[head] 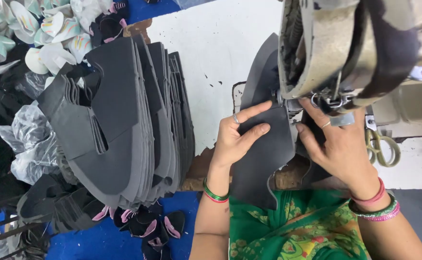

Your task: Stitching together components of a shoe upper using an industrial sewing machine.

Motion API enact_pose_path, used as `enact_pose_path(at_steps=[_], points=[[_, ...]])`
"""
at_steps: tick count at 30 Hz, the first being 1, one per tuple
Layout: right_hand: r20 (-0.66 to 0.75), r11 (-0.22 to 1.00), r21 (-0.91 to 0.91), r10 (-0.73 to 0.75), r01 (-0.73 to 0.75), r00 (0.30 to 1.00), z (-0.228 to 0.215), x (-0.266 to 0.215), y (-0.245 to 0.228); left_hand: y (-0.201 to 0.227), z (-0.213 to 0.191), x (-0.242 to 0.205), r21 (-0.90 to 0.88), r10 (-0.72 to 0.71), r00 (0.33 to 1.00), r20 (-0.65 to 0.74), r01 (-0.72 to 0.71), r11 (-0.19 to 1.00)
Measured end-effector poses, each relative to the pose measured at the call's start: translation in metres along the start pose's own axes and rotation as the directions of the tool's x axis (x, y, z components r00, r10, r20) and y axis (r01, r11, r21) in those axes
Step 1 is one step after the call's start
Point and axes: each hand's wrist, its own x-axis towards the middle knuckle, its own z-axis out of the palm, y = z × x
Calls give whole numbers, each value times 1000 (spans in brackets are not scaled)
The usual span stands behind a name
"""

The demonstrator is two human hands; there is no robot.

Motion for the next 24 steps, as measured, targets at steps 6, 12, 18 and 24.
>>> enact_pose_path(at_steps=[6,12,18,24], points=[[-29,987,-157,-40,35,999,-2,6,-10,-13,-8,8,-137,-9,999,42,14,991],[-64,975,-219,-57,41,996,7,1,-5,-13,-9,10,-108,0,999,49,5,994],[-172,998,-62,12,-23,985,17,0,1,-13,-10,9,-78,-15,998,60,19,997],[-189,990,-142,-30,3,982,8,13,-8,-3,-7,11,-36,-6,999,41,7,999]])
